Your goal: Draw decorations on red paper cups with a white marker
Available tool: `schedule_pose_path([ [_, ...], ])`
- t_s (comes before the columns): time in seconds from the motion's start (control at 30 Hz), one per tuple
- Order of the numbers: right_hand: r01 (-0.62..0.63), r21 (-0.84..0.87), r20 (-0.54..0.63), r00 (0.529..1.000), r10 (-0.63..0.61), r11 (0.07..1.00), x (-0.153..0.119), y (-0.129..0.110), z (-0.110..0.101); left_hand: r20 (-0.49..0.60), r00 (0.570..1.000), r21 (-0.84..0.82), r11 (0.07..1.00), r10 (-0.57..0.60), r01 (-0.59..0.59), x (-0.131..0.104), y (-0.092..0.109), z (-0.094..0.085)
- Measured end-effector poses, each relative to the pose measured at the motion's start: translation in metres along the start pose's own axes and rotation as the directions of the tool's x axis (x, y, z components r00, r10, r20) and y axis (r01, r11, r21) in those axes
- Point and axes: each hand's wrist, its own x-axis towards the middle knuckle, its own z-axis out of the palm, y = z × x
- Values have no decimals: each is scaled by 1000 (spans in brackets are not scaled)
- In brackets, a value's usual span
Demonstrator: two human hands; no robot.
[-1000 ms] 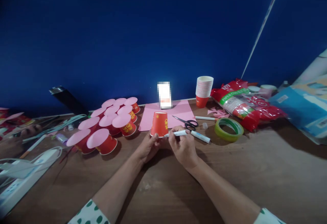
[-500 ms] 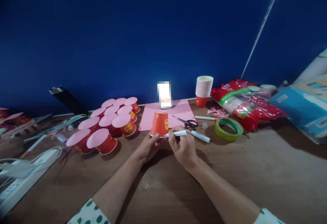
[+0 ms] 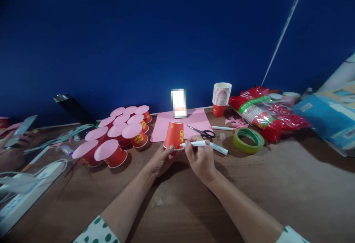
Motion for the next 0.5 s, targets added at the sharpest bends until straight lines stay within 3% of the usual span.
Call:
schedule_pose_path([
  [0.27,-12,56,75,997,8,998,1,-2,-1,-73,997,-7,1000,-4,4,2,0,-2],
  [0.5,12,73,46,999,-16,997,0,-4,1,-100,995,-74,997,21,-29,2,-3,0],
])
